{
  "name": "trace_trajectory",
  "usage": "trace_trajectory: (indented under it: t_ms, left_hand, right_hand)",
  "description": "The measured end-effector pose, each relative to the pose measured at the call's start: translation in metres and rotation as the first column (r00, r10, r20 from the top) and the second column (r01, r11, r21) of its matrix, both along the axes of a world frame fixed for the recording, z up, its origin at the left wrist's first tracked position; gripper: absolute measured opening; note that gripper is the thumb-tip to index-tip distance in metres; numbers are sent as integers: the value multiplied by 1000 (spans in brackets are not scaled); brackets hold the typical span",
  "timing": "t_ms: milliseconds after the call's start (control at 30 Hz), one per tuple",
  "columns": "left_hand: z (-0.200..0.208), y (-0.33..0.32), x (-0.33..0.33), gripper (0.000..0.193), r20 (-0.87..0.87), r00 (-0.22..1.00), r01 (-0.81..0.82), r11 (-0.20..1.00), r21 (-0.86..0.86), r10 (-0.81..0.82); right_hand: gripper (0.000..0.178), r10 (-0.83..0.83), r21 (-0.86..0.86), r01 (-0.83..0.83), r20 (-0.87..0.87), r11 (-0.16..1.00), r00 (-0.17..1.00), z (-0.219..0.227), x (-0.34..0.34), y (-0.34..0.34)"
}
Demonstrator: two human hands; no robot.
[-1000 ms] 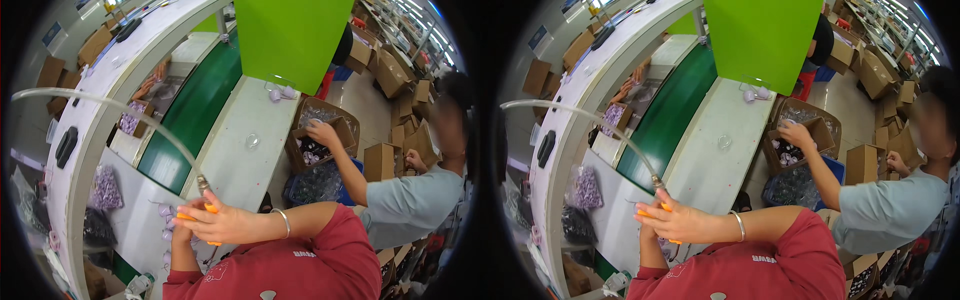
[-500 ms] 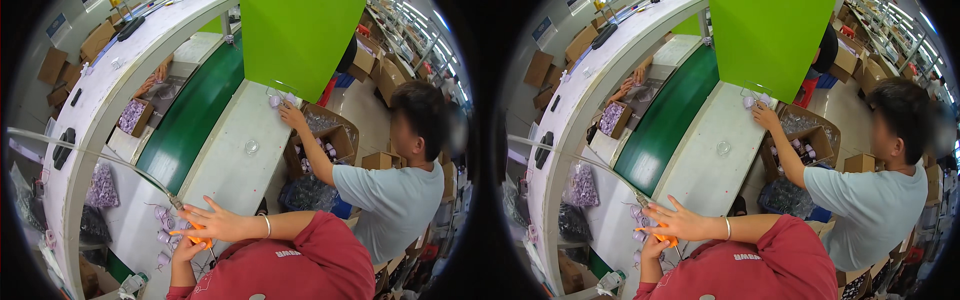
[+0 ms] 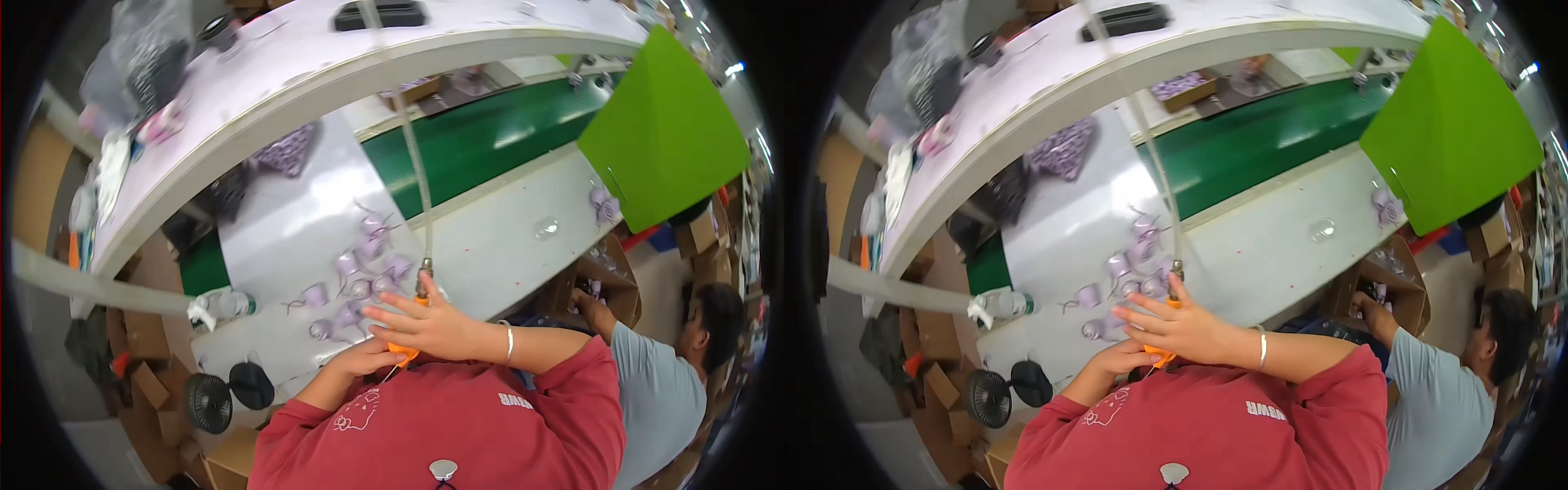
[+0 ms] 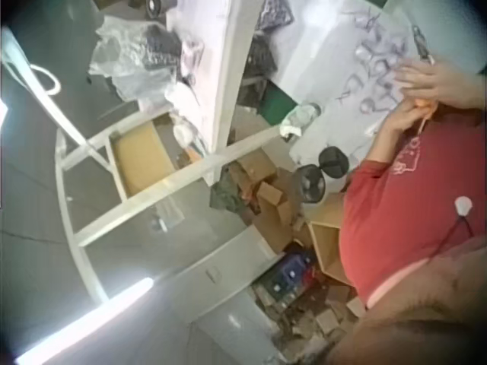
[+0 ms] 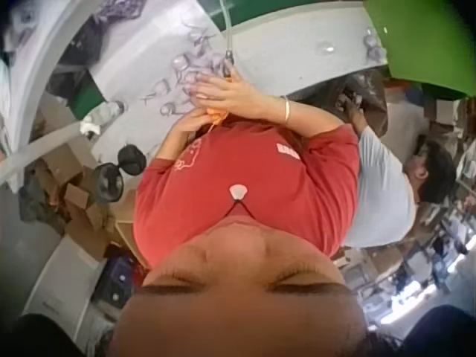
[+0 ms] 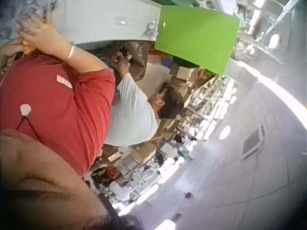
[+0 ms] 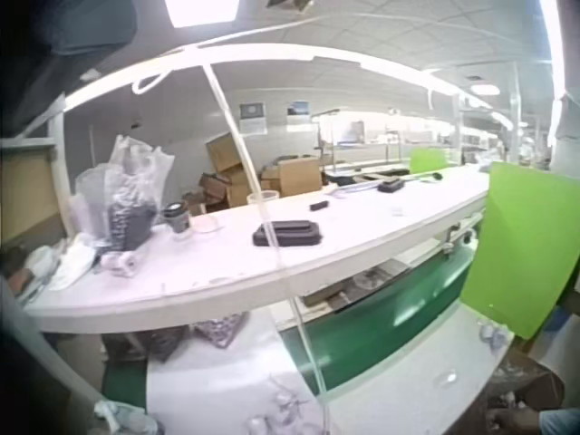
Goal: Assembling small purple electronic components by attaching clear plastic covers and cleaning with an air gun.
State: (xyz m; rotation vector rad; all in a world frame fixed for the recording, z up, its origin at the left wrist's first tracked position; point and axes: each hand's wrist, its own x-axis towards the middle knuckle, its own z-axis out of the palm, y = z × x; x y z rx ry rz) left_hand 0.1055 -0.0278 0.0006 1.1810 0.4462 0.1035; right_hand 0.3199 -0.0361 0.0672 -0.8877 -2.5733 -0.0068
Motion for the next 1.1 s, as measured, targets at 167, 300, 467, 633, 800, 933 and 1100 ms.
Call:
trace_trajectory:
  t_ms: [167, 300, 467, 633, 800, 933, 1100]
  left_hand:
    - [-4, -33, -66, 28, -32, 958, -285, 940, -188, 284]
    - [-6, -49, -116, 31, -75, 901, -434, 889, -144, 427]
    - [7, -56, -141, 33, -134, 784, -620, 772, -138, 606]
    - [-12, -76, -155, 37, -221, 743, -658, 750, -66, 632]
    - [-4, -83, -140, 38, -282, 719, -683, 722, -111, 636]
    - [1, -72, -136, 40, -292, 711, -688, 720, -95, 640]
    - [-1, -68, -135, 44, -342, 682, -697, 716, -34, 647]
  right_hand:
    - [44, -137, 104, 207, -461, 973, 877, -19, 1, 18]
    - [41, -635, -362, 522, -471, 772, 613, -75, 6, 66]
    - [55, -758, -498, 627, -101, 599, 644, -128, -43, 119]
    - [66, -786, -500, 782, 278, 373, 553, -141, -78, 137]
    - [66, -799, -582, 748, 259, 320, 543, -156, -81, 137]
    - [60, -777, -587, 720, 230, 370, 586, -159, -74, 137]
    - [60, -726, -585, 699, 253, 411, 639, -155, -62, 138]
